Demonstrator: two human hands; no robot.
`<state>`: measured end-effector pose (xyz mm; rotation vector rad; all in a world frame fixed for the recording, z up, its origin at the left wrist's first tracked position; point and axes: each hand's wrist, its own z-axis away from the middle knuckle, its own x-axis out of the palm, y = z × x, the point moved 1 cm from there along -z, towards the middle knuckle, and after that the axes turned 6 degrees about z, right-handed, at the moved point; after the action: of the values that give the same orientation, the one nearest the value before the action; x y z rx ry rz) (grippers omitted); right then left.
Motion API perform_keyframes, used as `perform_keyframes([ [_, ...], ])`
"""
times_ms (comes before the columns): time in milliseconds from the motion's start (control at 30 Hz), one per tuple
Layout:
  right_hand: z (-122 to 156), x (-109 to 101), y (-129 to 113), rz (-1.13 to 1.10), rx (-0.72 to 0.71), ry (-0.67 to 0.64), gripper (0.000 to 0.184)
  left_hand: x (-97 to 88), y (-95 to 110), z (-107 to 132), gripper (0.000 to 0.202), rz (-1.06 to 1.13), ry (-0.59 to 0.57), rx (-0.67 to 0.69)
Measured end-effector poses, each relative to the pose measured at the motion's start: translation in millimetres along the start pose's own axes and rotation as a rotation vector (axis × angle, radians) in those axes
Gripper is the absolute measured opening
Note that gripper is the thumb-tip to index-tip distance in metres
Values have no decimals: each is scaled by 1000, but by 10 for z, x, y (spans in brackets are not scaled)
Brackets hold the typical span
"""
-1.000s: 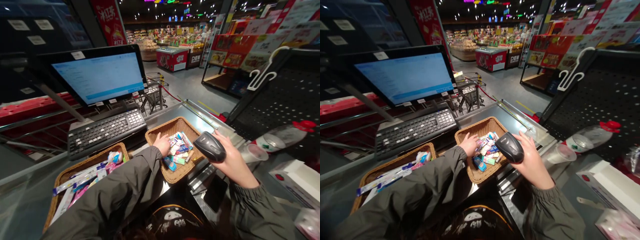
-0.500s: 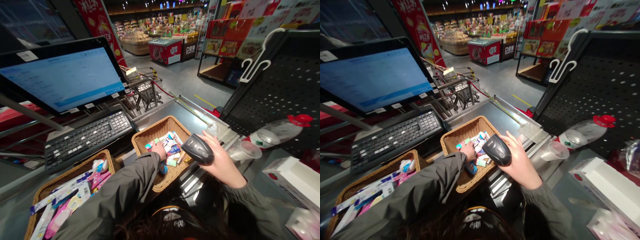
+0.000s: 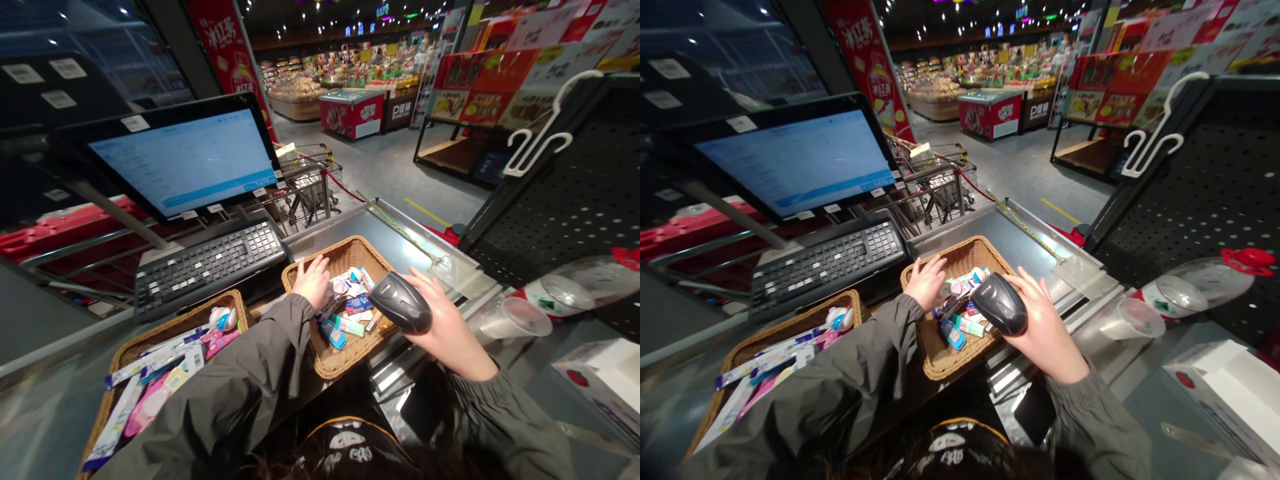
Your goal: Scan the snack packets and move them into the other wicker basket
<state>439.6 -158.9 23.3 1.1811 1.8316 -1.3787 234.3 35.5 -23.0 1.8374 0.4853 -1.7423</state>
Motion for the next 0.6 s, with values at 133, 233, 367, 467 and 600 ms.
perform_keyframes([
  [133, -167, 128, -181, 29, -88, 19, 58, -588, -208, 390, 25, -27, 223, 19],
  [233, -345, 237, -401, 37, -163, 30, 57, -917, -385, 805, 25, -79, 395, -23],
  [367, -533, 391, -875, 26, -285, 36, 58, -1134, -567, 1432, 17, -210, 608, -60],
  [467, -591, 515, -1281, 36, -376, 24, 50, -1153, -675, 1850, 10, -316, 715, -70],
  [600, -618, 681, -1727, 44, -468, -32, 44, -1071, -866, 2252, 8, -372, 716, -122],
])
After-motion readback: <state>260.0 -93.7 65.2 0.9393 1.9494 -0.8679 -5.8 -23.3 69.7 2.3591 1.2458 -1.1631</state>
